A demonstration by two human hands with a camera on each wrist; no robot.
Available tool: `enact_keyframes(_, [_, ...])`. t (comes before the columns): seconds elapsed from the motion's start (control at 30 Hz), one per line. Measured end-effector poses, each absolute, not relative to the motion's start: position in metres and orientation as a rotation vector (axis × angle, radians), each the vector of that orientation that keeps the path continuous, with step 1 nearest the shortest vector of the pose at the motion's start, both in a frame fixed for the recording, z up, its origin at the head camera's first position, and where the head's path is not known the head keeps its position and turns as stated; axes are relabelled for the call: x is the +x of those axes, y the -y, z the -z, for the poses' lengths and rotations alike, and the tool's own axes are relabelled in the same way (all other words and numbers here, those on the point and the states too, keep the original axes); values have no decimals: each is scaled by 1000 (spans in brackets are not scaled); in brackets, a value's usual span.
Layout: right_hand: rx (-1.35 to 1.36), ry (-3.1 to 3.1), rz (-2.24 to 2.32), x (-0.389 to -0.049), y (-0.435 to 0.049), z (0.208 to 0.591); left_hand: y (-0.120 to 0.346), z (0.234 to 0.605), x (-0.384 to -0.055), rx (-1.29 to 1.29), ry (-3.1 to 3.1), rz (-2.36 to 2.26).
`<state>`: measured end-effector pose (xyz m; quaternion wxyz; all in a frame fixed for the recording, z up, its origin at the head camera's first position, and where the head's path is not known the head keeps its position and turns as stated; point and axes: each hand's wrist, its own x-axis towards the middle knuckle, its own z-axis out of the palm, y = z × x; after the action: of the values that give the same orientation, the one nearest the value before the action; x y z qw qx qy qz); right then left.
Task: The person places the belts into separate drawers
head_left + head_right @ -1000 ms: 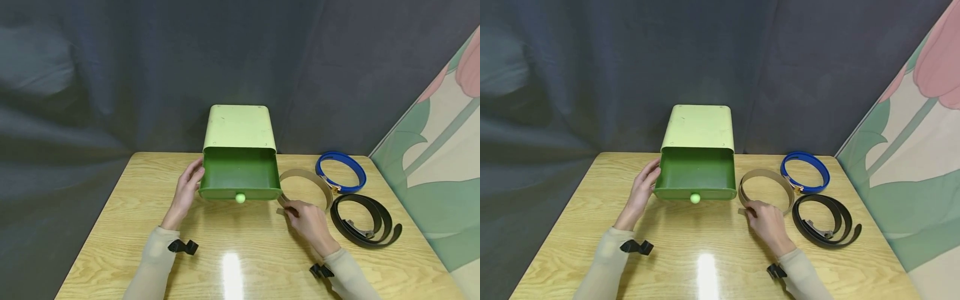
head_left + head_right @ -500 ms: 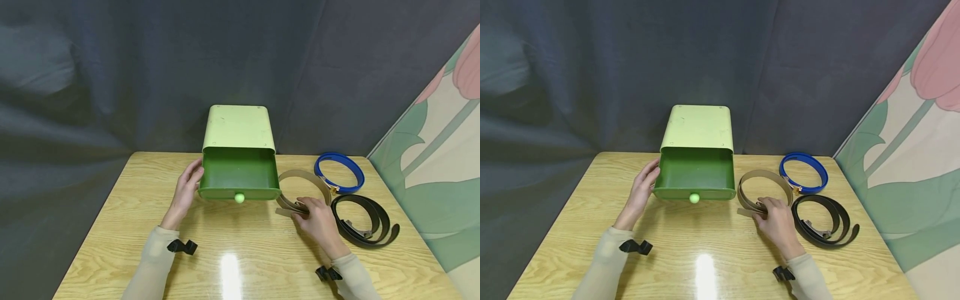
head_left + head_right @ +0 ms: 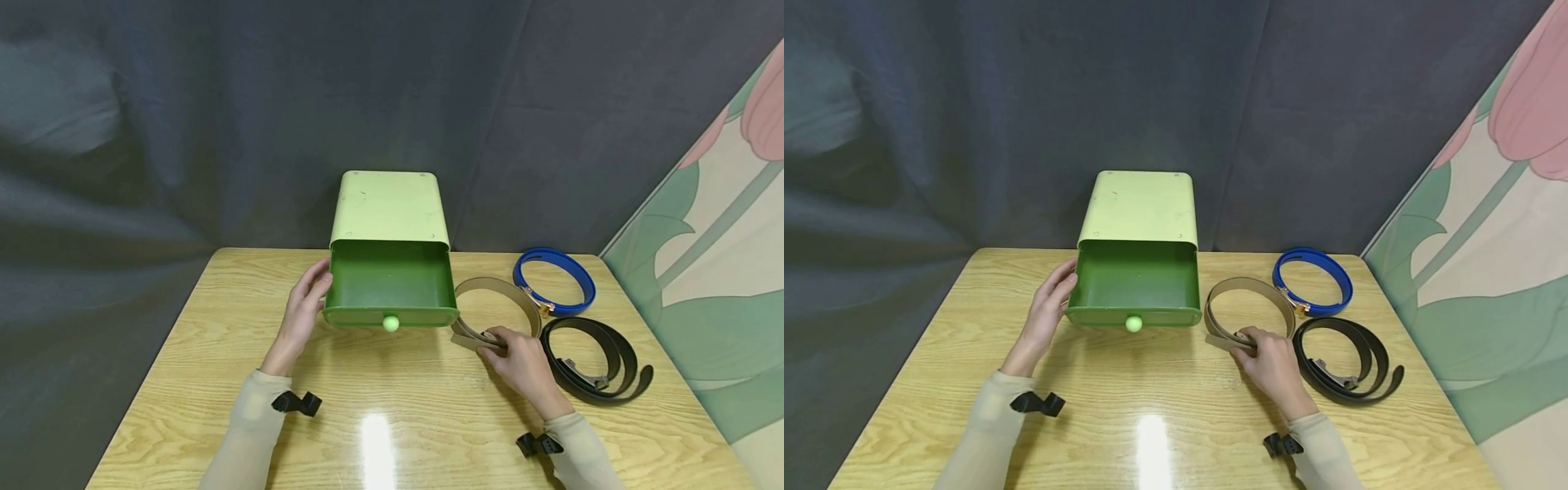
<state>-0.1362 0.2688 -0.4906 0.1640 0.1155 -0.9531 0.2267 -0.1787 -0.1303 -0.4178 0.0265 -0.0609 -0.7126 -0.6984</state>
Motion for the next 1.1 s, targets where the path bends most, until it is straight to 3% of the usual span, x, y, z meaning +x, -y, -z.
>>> enact_keyframes(1.1, [447,2584,-678,-134,-276,504,133,417,-180,-171,2273,2145])
